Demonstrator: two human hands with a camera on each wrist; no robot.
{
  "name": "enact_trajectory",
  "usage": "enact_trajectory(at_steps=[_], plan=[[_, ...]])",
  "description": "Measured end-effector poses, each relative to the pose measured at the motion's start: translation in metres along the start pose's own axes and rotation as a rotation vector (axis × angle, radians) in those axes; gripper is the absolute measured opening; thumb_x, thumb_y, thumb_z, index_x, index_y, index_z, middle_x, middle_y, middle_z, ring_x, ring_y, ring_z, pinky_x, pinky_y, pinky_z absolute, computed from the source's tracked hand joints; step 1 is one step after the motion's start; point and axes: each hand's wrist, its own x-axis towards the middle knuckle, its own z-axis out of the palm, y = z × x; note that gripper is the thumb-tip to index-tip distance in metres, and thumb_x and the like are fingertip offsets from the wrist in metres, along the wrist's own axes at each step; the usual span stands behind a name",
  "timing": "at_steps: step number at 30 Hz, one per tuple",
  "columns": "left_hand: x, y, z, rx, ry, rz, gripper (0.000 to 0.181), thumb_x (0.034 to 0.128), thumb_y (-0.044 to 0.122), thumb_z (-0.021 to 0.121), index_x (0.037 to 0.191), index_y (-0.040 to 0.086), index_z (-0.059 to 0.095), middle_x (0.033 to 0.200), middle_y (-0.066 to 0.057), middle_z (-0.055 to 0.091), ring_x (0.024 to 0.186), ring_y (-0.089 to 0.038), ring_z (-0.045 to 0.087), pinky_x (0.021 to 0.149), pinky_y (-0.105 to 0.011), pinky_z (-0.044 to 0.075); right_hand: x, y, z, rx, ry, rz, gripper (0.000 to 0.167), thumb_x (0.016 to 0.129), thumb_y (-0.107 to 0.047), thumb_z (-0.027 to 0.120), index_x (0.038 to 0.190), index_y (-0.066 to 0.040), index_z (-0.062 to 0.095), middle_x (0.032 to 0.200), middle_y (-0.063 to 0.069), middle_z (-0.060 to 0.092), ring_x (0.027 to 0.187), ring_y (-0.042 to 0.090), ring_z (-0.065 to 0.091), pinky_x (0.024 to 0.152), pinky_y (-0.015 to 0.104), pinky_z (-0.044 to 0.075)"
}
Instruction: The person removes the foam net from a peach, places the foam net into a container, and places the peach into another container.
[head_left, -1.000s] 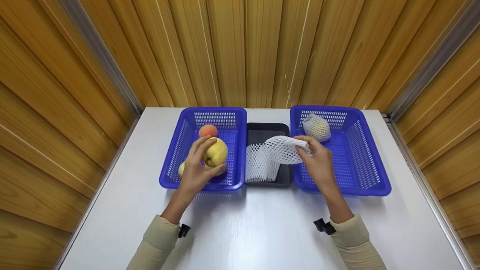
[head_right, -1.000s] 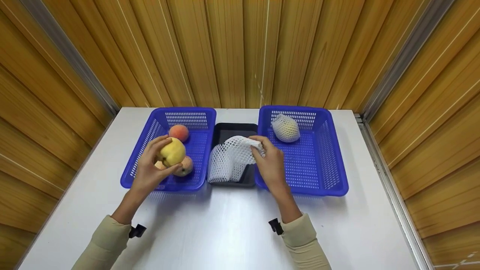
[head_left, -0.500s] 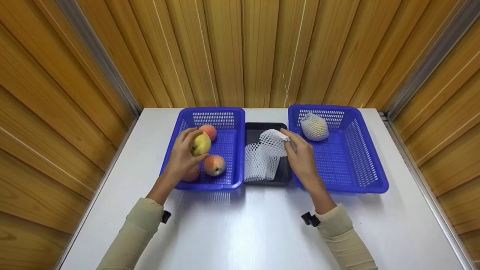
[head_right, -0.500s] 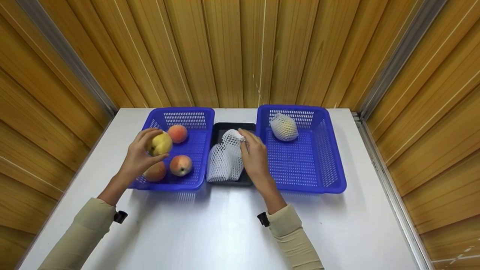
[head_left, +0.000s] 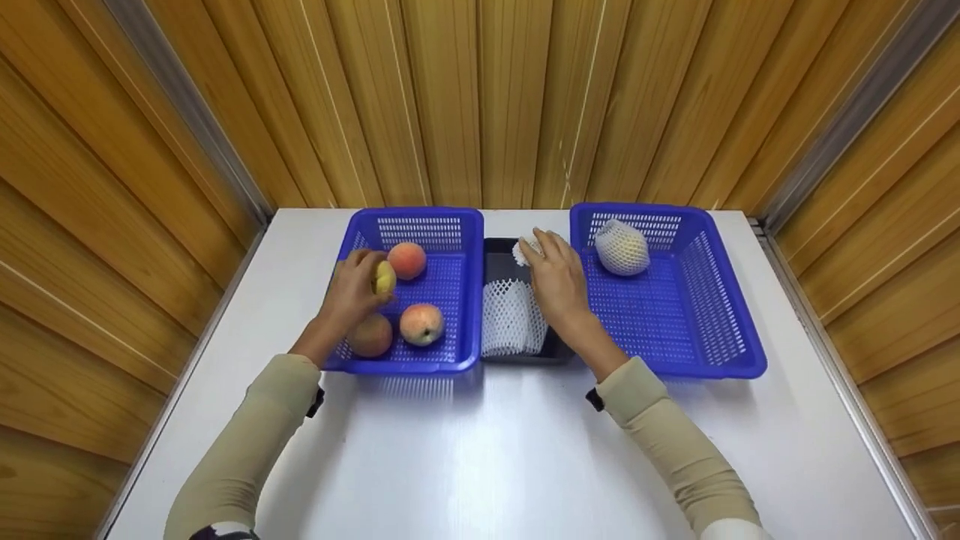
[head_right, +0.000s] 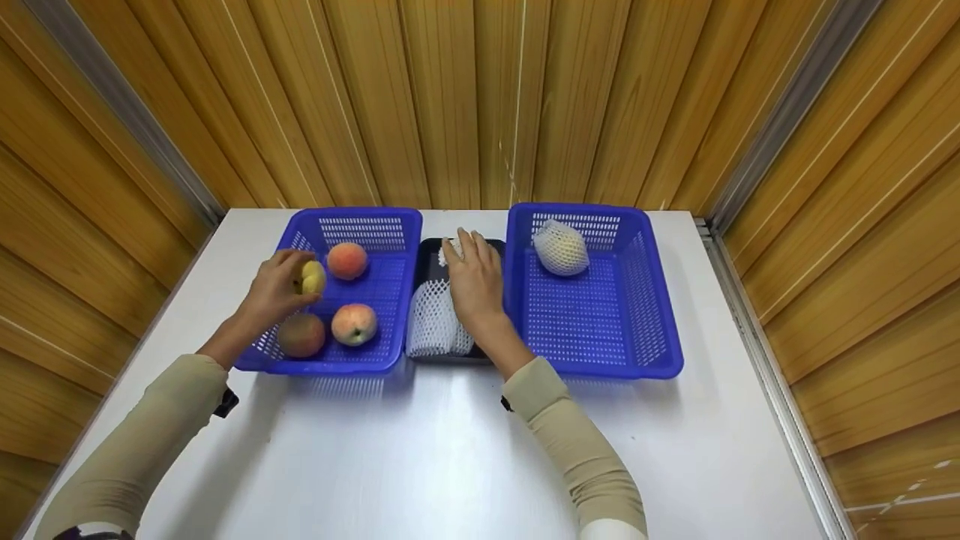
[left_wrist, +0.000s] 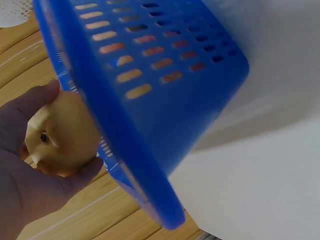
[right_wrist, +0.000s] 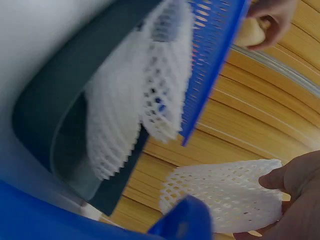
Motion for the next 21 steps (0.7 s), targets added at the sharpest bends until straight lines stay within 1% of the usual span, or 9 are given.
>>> enact_trajectory(at_steps=[3, 5, 7, 9, 11, 13, 17, 19, 21], plan=[[0.007, -0.003, 0.004, 0.067, -0.033, -0.018, 0.065, 0.0799, 0.012, 0.084, 0.138, 0.002, 0.055, 0.141, -0.026, 0.049, 0.124, -0.050, 0.045, 0.103, -0.061, 0.041, -0.002, -0.006, 0.014, -0.091, -0.137, 0.007, 0.047, 0.095, 0.004, 0.058, 0.139, -0.010, 0.062, 0.151, 0.018, 0.049, 0.140, 0.038, 0.043, 0.116, 0.053, 0.036], [0.009, -0.004, 0.007, 0.094, -0.054, -0.027, 0.065, 0.0802, 0.011, 0.083, 0.138, 0.000, 0.055, 0.140, -0.028, 0.049, 0.124, -0.052, 0.046, 0.103, -0.061, 0.040, -0.008, -0.011, 0.022, -0.120, -0.235, 0.000, 0.046, 0.097, 0.002, 0.056, 0.142, -0.009, 0.060, 0.152, 0.020, 0.048, 0.141, 0.039, 0.043, 0.117, 0.052, 0.035], [0.010, -0.005, 0.009, 0.120, -0.072, -0.035, 0.064, 0.0805, 0.010, 0.082, 0.138, -0.001, 0.055, 0.139, -0.029, 0.049, 0.123, -0.053, 0.046, 0.102, -0.062, 0.041, -0.017, -0.016, 0.030, -0.125, -0.349, -0.002, 0.045, 0.099, -0.003, 0.057, 0.143, -0.009, 0.058, 0.151, 0.023, 0.047, 0.139, 0.042, 0.044, 0.114, 0.054, 0.038], [0.010, -0.006, 0.011, 0.129, -0.079, -0.038, 0.064, 0.0805, 0.009, 0.081, 0.138, -0.002, 0.055, 0.139, -0.030, 0.049, 0.122, -0.054, 0.046, 0.102, -0.062, 0.041, -0.027, -0.020, 0.038, -0.129, -0.452, -0.004, 0.045, 0.099, -0.007, 0.059, 0.144, -0.009, 0.057, 0.147, 0.027, 0.049, 0.134, 0.045, 0.048, 0.108, 0.055, 0.045], [0.011, -0.008, 0.012, 0.125, -0.087, -0.027, 0.063, 0.0805, 0.008, 0.081, 0.137, -0.003, 0.055, 0.138, -0.031, 0.048, 0.121, -0.055, 0.046, 0.102, -0.062, 0.040, -0.036, -0.023, 0.044, -0.120, -0.530, 0.008, 0.047, 0.098, -0.009, 0.061, 0.144, -0.007, 0.055, 0.144, 0.030, 0.050, 0.131, 0.046, 0.050, 0.102, 0.056, 0.049], [0.013, -0.009, 0.014, 0.127, -0.100, -0.009, 0.063, 0.0804, 0.007, 0.080, 0.137, -0.004, 0.054, 0.137, -0.032, 0.049, 0.121, -0.054, 0.046, 0.102, -0.063, 0.039, -0.043, -0.023, 0.050, -0.109, -0.565, 0.022, 0.050, 0.096, -0.007, 0.062, 0.145, -0.004, 0.053, 0.142, 0.032, 0.050, 0.130, 0.048, 0.051, 0.100, 0.055, 0.051], [0.017, -0.012, 0.019, 0.141, -0.145, 0.010, 0.064, 0.0796, 0.008, 0.082, 0.136, -0.005, 0.054, 0.132, -0.032, 0.051, 0.121, -0.050, 0.049, 0.106, -0.064, 0.033, -0.051, -0.023, 0.057, -0.072, -0.538, 0.011, 0.049, 0.095, -0.001, 0.059, 0.142, 0.008, 0.050, 0.141, 0.035, 0.050, 0.131, 0.050, 0.049, 0.107, 0.052, 0.047], [0.017, -0.014, 0.020, 0.153, -0.171, 0.005, 0.065, 0.0793, 0.008, 0.082, 0.136, -0.006, 0.054, 0.131, -0.032, 0.051, 0.122, -0.049, 0.049, 0.108, -0.066, 0.031, -0.053, -0.022, 0.059, -0.064, -0.526, -0.014, 0.047, 0.094, 0.001, 0.058, 0.140, 0.012, 0.050, 0.140, 0.037, 0.050, 0.131, 0.051, 0.049, 0.110, 0.052, 0.044], [0.017, -0.014, 0.020, 0.152, -0.195, -0.016, 0.065, 0.0794, 0.008, 0.082, 0.136, -0.005, 0.053, 0.131, -0.032, 0.050, 0.121, -0.050, 0.050, 0.108, -0.067, 0.033, -0.054, -0.022, 0.060, -0.054, -0.528, -0.030, 0.046, 0.095, 0.003, 0.056, 0.139, 0.013, 0.050, 0.140, 0.038, 0.050, 0.131, 0.052, 0.049, 0.111, 0.052, 0.043]])
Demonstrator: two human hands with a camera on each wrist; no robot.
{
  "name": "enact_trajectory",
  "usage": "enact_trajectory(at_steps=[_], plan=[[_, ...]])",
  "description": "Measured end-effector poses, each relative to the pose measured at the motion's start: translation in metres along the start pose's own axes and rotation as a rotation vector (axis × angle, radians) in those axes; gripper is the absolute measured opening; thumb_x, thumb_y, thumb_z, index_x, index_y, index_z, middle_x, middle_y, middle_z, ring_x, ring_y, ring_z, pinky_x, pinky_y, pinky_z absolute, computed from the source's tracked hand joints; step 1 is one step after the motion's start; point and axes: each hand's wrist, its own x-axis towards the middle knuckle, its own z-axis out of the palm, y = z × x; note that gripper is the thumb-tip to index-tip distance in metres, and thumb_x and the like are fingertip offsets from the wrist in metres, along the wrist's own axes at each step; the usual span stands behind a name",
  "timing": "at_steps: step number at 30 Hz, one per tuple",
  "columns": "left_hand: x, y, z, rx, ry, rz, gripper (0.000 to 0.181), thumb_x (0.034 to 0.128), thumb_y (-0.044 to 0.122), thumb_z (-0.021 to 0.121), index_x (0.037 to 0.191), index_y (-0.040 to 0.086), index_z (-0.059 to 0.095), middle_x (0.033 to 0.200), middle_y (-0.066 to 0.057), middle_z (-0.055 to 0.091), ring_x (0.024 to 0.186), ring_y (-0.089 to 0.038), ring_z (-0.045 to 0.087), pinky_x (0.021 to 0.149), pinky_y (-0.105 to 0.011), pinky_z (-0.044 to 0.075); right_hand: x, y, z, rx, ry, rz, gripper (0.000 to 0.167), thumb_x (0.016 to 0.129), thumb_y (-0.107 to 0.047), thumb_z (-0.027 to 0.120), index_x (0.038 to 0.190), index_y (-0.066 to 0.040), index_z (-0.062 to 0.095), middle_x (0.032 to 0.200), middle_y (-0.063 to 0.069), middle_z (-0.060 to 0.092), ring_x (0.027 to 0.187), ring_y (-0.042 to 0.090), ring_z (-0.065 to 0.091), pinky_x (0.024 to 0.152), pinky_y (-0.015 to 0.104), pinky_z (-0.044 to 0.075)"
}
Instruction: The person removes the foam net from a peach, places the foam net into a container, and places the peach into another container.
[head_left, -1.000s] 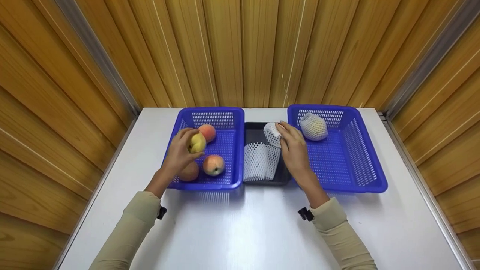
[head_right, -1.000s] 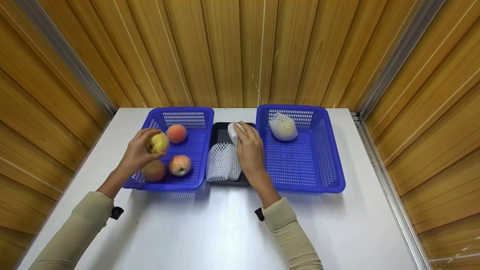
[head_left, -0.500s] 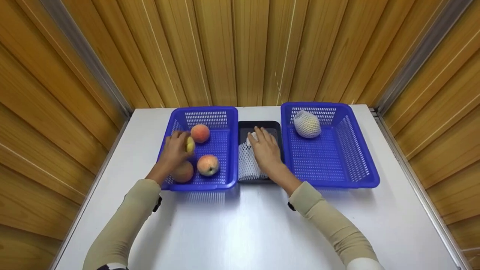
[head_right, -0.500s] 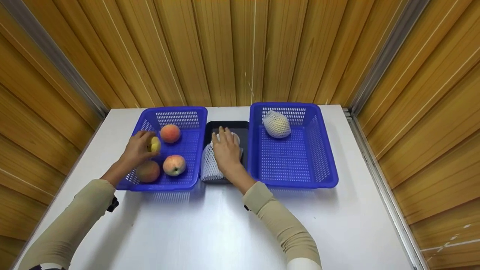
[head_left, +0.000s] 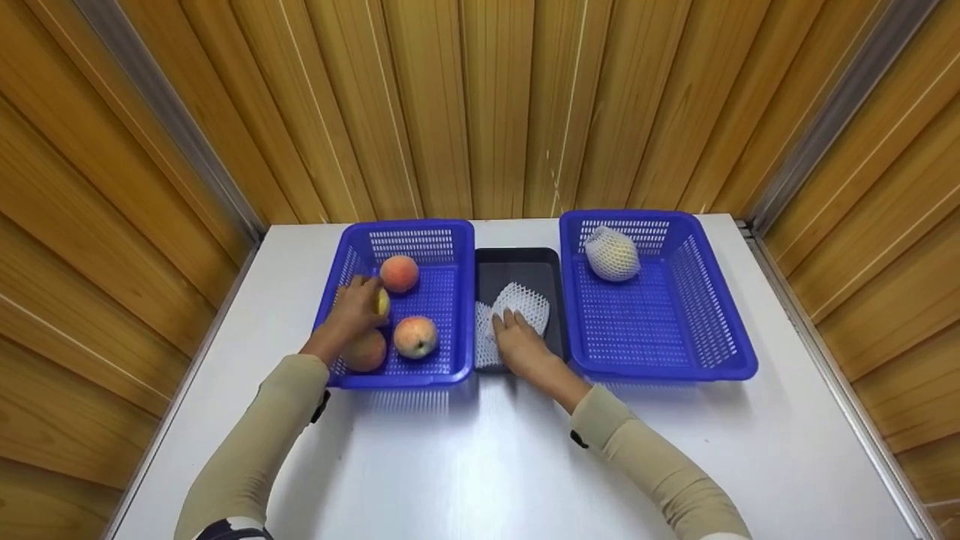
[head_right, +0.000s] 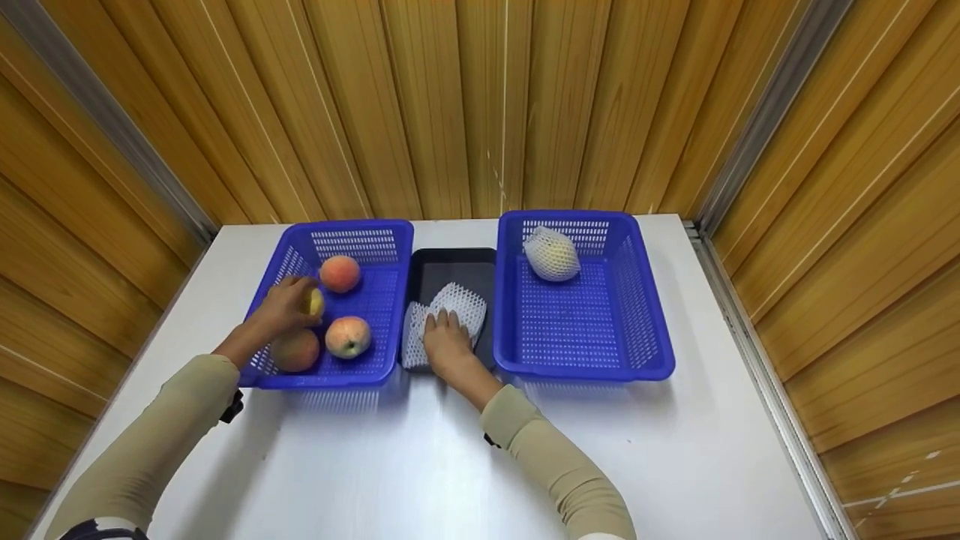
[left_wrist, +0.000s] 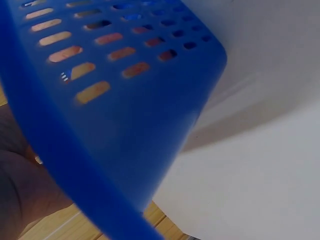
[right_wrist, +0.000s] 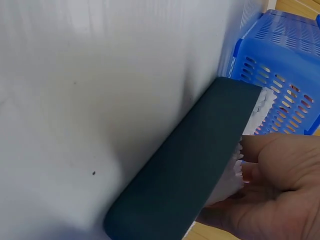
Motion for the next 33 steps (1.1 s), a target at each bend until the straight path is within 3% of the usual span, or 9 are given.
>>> enact_trajectory(at_steps=[3, 8, 10, 14, 20, 28, 33], plan=[[-0.003, 0.000, 0.000, -0.023, -0.023, -0.021, 0.061, 0.0800, 0.007, 0.081, 0.134, -0.004, 0.055, 0.126, -0.030, 0.051, 0.116, -0.050, 0.051, 0.102, -0.064, 0.040, 0.000, 0.000, 0.004, 0.002, -0.021, -0.018, 0.046, 0.095, 0.003, 0.055, 0.139, 0.013, 0.050, 0.141, 0.038, 0.048, 0.132, 0.052, 0.048, 0.111, 0.052, 0.043], [-0.001, 0.003, -0.005, 0.004, 0.029, 0.074, 0.046, 0.0773, -0.002, 0.076, 0.119, -0.010, 0.061, 0.107, -0.028, 0.057, 0.098, -0.048, 0.057, 0.087, -0.060, 0.048, 0.001, 0.005, 0.005, 0.020, -0.031, -0.024, 0.051, 0.093, 0.001, 0.061, 0.141, 0.012, 0.048, 0.144, 0.038, 0.046, 0.135, 0.052, 0.045, 0.115, 0.051, 0.038], [0.000, 0.005, -0.007, 0.027, 0.040, 0.095, 0.043, 0.0768, -0.003, 0.074, 0.117, -0.011, 0.062, 0.105, -0.029, 0.059, 0.097, -0.048, 0.058, 0.088, -0.059, 0.048, 0.001, 0.008, 0.004, 0.020, -0.021, -0.044, 0.053, 0.092, 0.000, 0.063, 0.141, 0.013, 0.048, 0.143, 0.039, 0.046, 0.136, 0.051, 0.044, 0.118, 0.050, 0.034], [-0.004, 0.014, -0.011, 0.032, 0.021, 0.063, 0.043, 0.0821, 0.001, 0.071, 0.123, -0.010, 0.062, 0.114, -0.030, 0.059, 0.105, -0.049, 0.058, 0.093, -0.059, 0.048, -0.005, 0.009, 0.004, 0.090, 0.018, -0.086, 0.051, 0.090, 0.000, 0.062, 0.137, 0.016, 0.049, 0.140, 0.043, 0.045, 0.136, 0.053, 0.041, 0.119, 0.054, 0.029], [-0.023, 0.036, -0.012, -0.001, 0.075, 0.122, 0.044, 0.0843, 0.000, 0.067, 0.126, -0.009, 0.059, 0.123, -0.031, 0.058, 0.108, -0.052, 0.058, 0.096, -0.061, 0.048, -0.024, 0.004, -0.003, 0.228, 0.088, -0.113, 0.050, 0.092, -0.001, 0.059, 0.138, 0.014, 0.051, 0.146, 0.041, 0.040, 0.138, 0.060, 0.033, 0.117, 0.063, 0.028], [-0.055, 0.072, -0.011, -0.164, 0.070, 0.180, 0.040, 0.0863, -0.006, 0.069, 0.125, -0.002, 0.061, 0.132, -0.021, 0.056, 0.124, -0.040, 0.054, 0.107, -0.052, 0.044, -0.052, 0.006, -0.040, 0.222, 0.161, -0.132, 0.053, 0.090, -0.001, 0.068, 0.140, 0.005, 0.054, 0.147, 0.034, 0.044, 0.138, 0.055, 0.037, 0.118, 0.058, 0.030], [-0.068, 0.092, -0.009, -0.200, 0.114, 0.238, 0.038, 0.0876, -0.006, 0.070, 0.124, -0.003, 0.062, 0.130, -0.019, 0.058, 0.128, -0.037, 0.053, 0.110, -0.048, 0.044, -0.062, 0.023, -0.064, 0.275, 0.306, -0.122, 0.045, 0.088, 0.004, 0.064, 0.134, 0.003, 0.060, 0.143, 0.028, 0.051, 0.135, 0.048, 0.044, 0.115, 0.057, 0.037]])
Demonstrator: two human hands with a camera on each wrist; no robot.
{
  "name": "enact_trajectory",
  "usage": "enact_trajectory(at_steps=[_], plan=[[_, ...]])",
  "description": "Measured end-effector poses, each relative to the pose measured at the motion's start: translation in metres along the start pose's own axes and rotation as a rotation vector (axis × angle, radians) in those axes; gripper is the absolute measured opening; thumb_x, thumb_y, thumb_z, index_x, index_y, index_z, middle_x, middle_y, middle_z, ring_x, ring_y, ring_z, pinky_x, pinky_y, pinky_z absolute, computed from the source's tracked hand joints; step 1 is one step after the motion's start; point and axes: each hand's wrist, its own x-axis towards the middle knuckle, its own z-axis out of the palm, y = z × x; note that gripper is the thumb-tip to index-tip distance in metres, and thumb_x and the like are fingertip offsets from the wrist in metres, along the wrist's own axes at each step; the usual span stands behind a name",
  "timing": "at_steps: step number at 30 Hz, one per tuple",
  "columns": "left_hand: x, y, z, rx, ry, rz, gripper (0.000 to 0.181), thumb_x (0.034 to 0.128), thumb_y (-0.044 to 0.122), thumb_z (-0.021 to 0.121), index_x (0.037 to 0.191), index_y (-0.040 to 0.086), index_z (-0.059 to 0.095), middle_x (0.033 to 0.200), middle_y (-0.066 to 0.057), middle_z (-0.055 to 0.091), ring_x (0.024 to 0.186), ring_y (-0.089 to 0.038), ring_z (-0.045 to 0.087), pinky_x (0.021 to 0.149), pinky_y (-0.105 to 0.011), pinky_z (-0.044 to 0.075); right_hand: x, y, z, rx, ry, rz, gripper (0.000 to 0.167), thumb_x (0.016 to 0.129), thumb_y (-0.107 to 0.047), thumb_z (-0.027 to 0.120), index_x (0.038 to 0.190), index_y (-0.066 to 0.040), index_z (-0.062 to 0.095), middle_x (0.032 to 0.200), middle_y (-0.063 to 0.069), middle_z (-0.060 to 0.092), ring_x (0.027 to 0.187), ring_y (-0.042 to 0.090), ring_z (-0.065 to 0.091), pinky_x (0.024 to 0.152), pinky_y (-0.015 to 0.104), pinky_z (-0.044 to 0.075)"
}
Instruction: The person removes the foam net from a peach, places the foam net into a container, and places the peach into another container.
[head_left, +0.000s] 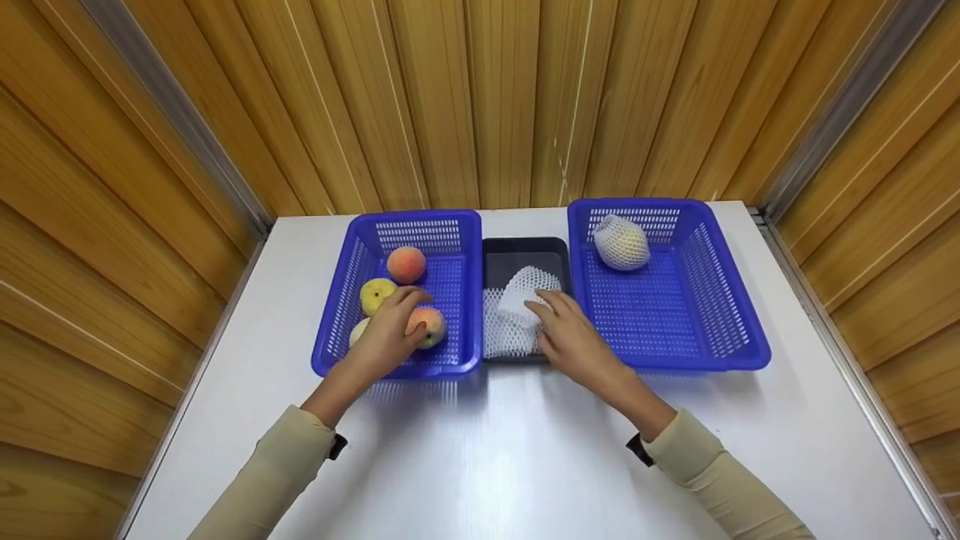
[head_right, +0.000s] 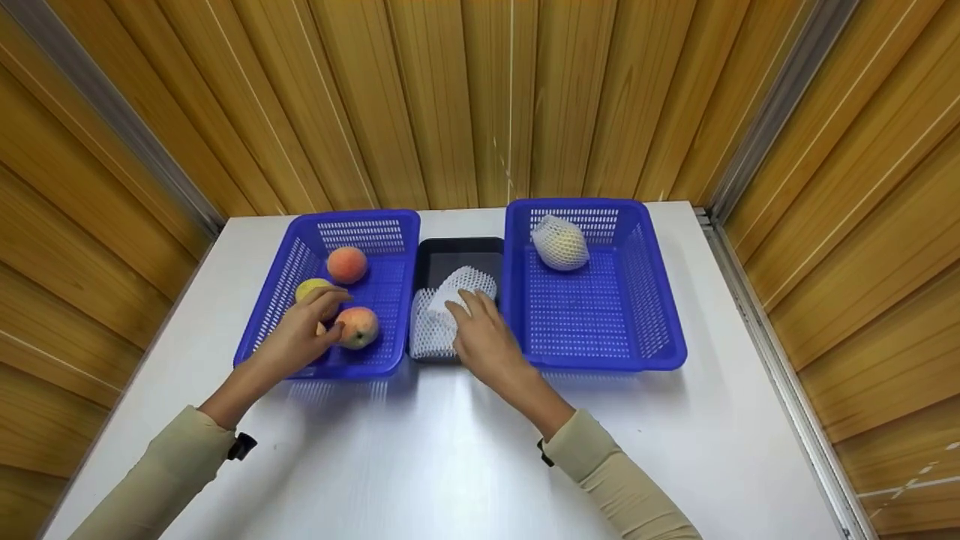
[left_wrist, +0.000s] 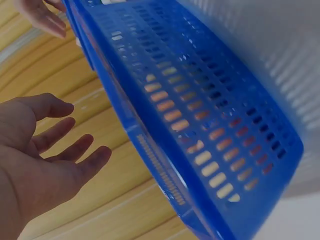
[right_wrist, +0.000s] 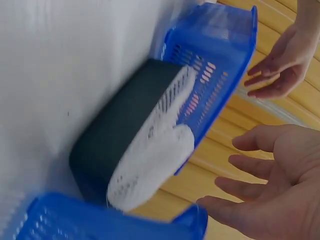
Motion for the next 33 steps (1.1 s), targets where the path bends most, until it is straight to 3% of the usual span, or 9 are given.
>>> enact_trajectory(at_steps=[3, 7, 10, 15, 22, 26, 33], plan=[[-0.004, 0.013, 0.004, -0.016, 0.030, 0.048, 0.036, 0.0884, -0.005, 0.071, 0.123, -0.002, 0.063, 0.128, -0.017, 0.059, 0.126, -0.035, 0.054, 0.111, -0.046, 0.044, 0.003, 0.011, -0.021, 0.019, 0.094, 0.012, 0.042, 0.088, 0.005, 0.062, 0.130, 0.002, 0.063, 0.140, 0.025, 0.055, 0.134, 0.045, 0.047, 0.115, 0.056, 0.037], [-0.011, 0.028, 0.012, -0.041, 0.047, 0.101, 0.035, 0.0893, -0.003, 0.068, 0.124, 0.001, 0.064, 0.128, -0.014, 0.061, 0.125, -0.033, 0.056, 0.109, -0.047, 0.045, 0.007, 0.027, -0.047, 0.015, 0.146, 0.053, 0.040, 0.089, 0.005, 0.062, 0.129, 0.003, 0.064, 0.139, 0.023, 0.056, 0.134, 0.043, 0.047, 0.115, 0.054, 0.037], [-0.015, 0.038, 0.021, -0.076, 0.049, 0.136, 0.036, 0.0889, -0.005, 0.066, 0.124, 0.002, 0.064, 0.129, -0.013, 0.061, 0.125, -0.031, 0.057, 0.108, -0.046, 0.046, 0.012, 0.039, -0.063, 0.001, 0.161, 0.072, 0.040, 0.089, 0.004, 0.061, 0.129, 0.003, 0.064, 0.139, 0.022, 0.056, 0.134, 0.042, 0.046, 0.115, 0.054, 0.036], [-0.015, 0.056, 0.041, -0.134, -0.001, 0.166, 0.036, 0.0906, -0.004, 0.066, 0.126, 0.003, 0.063, 0.130, -0.010, 0.061, 0.126, -0.026, 0.057, 0.108, -0.039, 0.047, 0.025, 0.062, -0.083, -0.051, 0.194, 0.086, 0.040, 0.085, 0.004, 0.063, 0.125, 0.004, 0.065, 0.138, 0.027, 0.055, 0.134, 0.050, 0.041, 0.115, 0.059, 0.031], [-0.005, 0.079, 0.078, -0.208, -0.057, 0.226, 0.038, 0.0941, 0.001, 0.064, 0.131, 0.003, 0.060, 0.132, -0.010, 0.061, 0.126, -0.024, 0.058, 0.107, -0.034, 0.048, 0.048, 0.090, -0.101, -0.081, 0.141, 0.151, 0.039, 0.085, 0.005, 0.060, 0.124, 0.008, 0.063, 0.130, 0.029, 0.058, 0.123, 0.050, 0.050, 0.107, 0.060, 0.036], [0.001, 0.088, 0.099, -0.264, -0.097, 0.204, 0.038, 0.0968, 0.004, 0.063, 0.135, 0.004, 0.058, 0.133, -0.010, 0.061, 0.125, -0.023, 0.059, 0.105, -0.030, 0.049, 0.059, 0.102, -0.104, -0.092, 0.100, 0.181, 0.039, 0.085, 0.003, 0.059, 0.123, 0.009, 0.063, 0.128, 0.031, 0.058, 0.120, 0.052, 0.051, 0.104, 0.061, 0.038], [0.012, 0.102, 0.130, -0.386, -0.177, 0.071, 0.044, 0.1014, 0.012, 0.060, 0.143, 0.001, 0.051, 0.139, -0.013, 0.058, 0.123, -0.023, 0.061, 0.101, -0.031, 0.053, 0.074, 0.116, -0.103, -0.099, 0.013, 0.271, 0.042, 0.087, -0.002, 0.058, 0.127, 0.010, 0.061, 0.132, 0.034, 0.055, 0.119, 0.057, 0.049, 0.104, 0.065, 0.038]])
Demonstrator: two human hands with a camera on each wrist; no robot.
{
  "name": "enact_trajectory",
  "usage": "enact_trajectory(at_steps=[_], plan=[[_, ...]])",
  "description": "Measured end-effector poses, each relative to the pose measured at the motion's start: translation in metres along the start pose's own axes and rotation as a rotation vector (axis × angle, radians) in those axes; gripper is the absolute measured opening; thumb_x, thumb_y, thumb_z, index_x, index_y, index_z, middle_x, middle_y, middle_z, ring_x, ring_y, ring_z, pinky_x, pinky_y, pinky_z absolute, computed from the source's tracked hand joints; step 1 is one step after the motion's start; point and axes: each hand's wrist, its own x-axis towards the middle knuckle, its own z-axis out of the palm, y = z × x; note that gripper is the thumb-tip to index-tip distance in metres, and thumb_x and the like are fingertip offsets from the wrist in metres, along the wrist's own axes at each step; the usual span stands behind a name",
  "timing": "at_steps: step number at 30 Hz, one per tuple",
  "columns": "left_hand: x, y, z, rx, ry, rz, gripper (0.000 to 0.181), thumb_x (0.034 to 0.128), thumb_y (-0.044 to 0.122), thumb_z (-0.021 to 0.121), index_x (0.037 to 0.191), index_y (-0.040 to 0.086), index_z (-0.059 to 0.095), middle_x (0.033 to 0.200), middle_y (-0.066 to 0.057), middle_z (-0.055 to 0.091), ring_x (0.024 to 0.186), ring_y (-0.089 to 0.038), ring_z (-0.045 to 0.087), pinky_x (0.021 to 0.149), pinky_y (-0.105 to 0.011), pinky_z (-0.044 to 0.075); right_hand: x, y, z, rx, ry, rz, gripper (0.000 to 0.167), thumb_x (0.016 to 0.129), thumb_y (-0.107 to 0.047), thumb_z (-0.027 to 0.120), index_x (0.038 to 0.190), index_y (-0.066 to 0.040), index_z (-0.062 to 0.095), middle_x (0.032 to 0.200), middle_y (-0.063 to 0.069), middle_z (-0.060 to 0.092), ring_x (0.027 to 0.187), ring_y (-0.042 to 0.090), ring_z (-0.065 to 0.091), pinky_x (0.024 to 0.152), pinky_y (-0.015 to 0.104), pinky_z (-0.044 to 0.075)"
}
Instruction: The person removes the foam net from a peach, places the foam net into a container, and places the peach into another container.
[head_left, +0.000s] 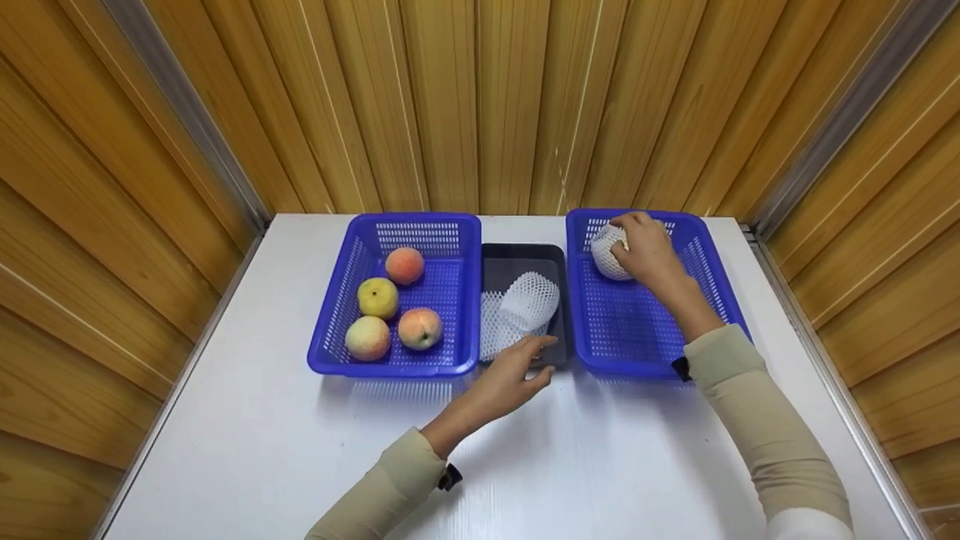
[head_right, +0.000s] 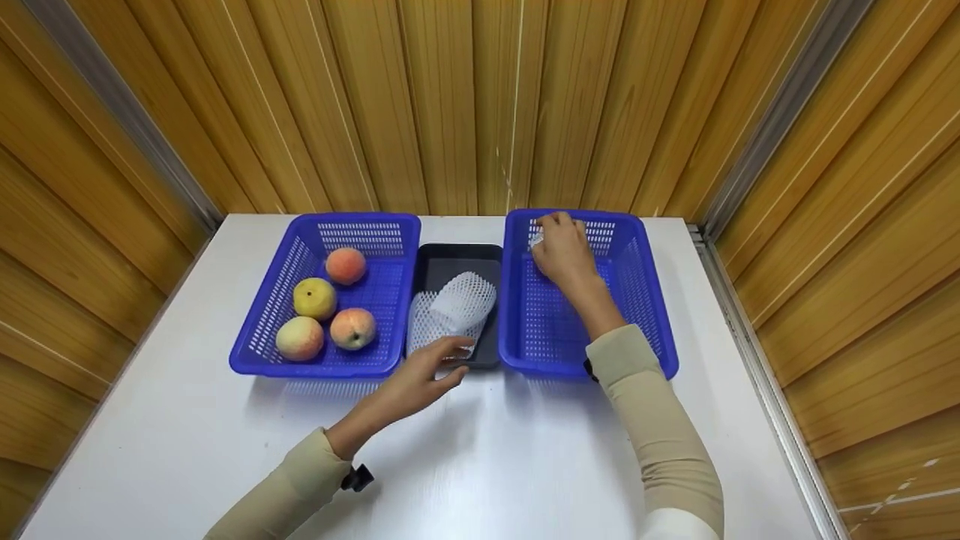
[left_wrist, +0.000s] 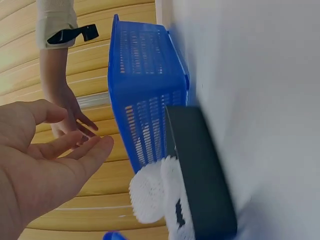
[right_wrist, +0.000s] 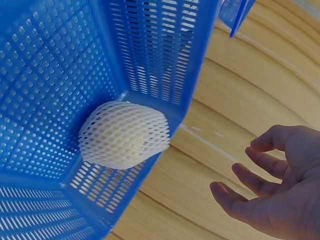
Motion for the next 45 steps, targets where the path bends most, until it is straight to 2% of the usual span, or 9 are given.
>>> enact_trajectory(at_steps=[5, 9, 13, 18, 23, 29, 32, 39, 45], plan=[[0.010, -0.003, 0.018, -0.140, -0.030, -0.078, 0.053, 0.1026, 0.016, 0.060, 0.149, -0.001, 0.043, 0.142, -0.016, 0.055, 0.122, -0.026, 0.062, 0.100, -0.029, 0.053, 0.009, 0.008, 0.004, -0.006, -0.028, 0.038, 0.043, 0.087, -0.004, 0.056, 0.128, 0.010, 0.060, 0.132, 0.035, 0.054, 0.119, 0.059, 0.050, 0.103, 0.066, 0.039], [0.018, -0.005, 0.028, -0.279, -0.016, -0.131, 0.057, 0.1036, 0.020, 0.060, 0.152, -0.002, 0.038, 0.145, -0.020, 0.052, 0.124, -0.030, 0.062, 0.098, -0.028, 0.053, 0.016, 0.015, 0.007, -0.019, -0.054, 0.063, 0.044, 0.088, -0.005, 0.056, 0.129, 0.012, 0.059, 0.131, 0.037, 0.053, 0.118, 0.060, 0.051, 0.103, 0.067, 0.040], [0.029, -0.007, 0.037, -0.365, 0.014, -0.151, 0.061, 0.1039, 0.022, 0.060, 0.153, -0.004, 0.035, 0.149, -0.024, 0.049, 0.128, -0.034, 0.059, 0.101, -0.028, 0.052, 0.022, 0.022, 0.011, -0.033, -0.107, 0.102, 0.046, 0.090, -0.007, 0.056, 0.131, 0.012, 0.058, 0.134, 0.038, 0.051, 0.120, 0.061, 0.048, 0.106, 0.068, 0.037], [0.043, -0.011, 0.051, -0.501, 0.032, -0.196, 0.067, 0.1036, 0.019, 0.060, 0.156, -0.003, 0.025, 0.150, -0.024, 0.047, 0.129, -0.035, 0.057, 0.102, -0.034, 0.052, 0.029, 0.031, 0.018, -0.034, -0.169, 0.093, 0.047, 0.090, -0.007, 0.058, 0.132, 0.015, 0.054, 0.133, 0.040, 0.051, 0.123, 0.059, 0.047, 0.108, 0.066, 0.037], [0.053, -0.016, 0.071, -0.664, 0.103, -0.215, 0.067, 0.1021, 0.012, 0.060, 0.155, -0.005, 0.023, 0.148, -0.029, 0.046, 0.127, -0.032, 0.058, 0.103, -0.034, 0.051, 0.033, 0.039, 0.025, -0.030, -0.211, 0.097, 0.050, 0.090, -0.006, 0.059, 0.134, 0.017, 0.052, 0.132, 0.041, 0.050, 0.126, 0.056, 0.046, 0.110, 0.063, 0.036], [0.056, -0.015, 0.078, -0.796, 0.151, -0.217, 0.073, 0.1015, 0.004, 0.057, 0.159, -0.004, 0.012, 0.158, -0.030, 0.031, 0.141, -0.043, 0.042, 0.112, -0.038, 0.043, 0.035, 0.045, 0.031, -0.043, -0.239, 0.107, 0.052, 0.089, -0.006, 0.061, 0.134, 0.018, 0.051, 0.132, 0.043, 0.049, 0.126, 0.057, 0.046, 0.110, 0.062, 0.036], [0.058, -0.015, 0.078, -0.828, 0.149, -0.219, 0.079, 0.1003, 0.001, 0.058, 0.160, -0.004, 0.007, 0.161, -0.029, 0.026, 0.143, -0.044, 0.038, 0.113, -0.040, 0.042, 0.033, 0.047, 0.030, -0.034, -0.237, 0.117, 0.052, 0.089, -0.006, 0.061, 0.134, 0.018, 0.050, 0.133, 0.044, 0.048, 0.127, 0.057, 0.045, 0.110, 0.062, 0.036], [0.058, -0.016, 0.077, -0.812, 0.123, -0.259, 0.083, 0.0996, 0.004, 0.061, 0.162, 0.000, 0.006, 0.163, -0.024, 0.025, 0.144, -0.037, 0.040, 0.113, -0.038, 0.042, 0.031, 0.051, 0.032, -0.048, -0.238, 0.132, 0.054, 0.087, -0.006, 0.061, 0.134, 0.017, 0.051, 0.135, 0.043, 0.047, 0.126, 0.056, 0.047, 0.109, 0.060, 0.038], [0.057, -0.017, 0.077, -0.827, 0.138, -0.248, 0.082, 0.0993, 0.002, 0.060, 0.162, 0.001, 0.006, 0.164, -0.025, 0.020, 0.146, -0.040, 0.034, 0.113, -0.039, 0.040, 0.031, 0.051, 0.036, -0.038, -0.251, 0.119, 0.054, 0.087, -0.004, 0.062, 0.133, 0.019, 0.050, 0.133, 0.043, 0.048, 0.127, 0.055, 0.046, 0.111, 0.060, 0.037]])
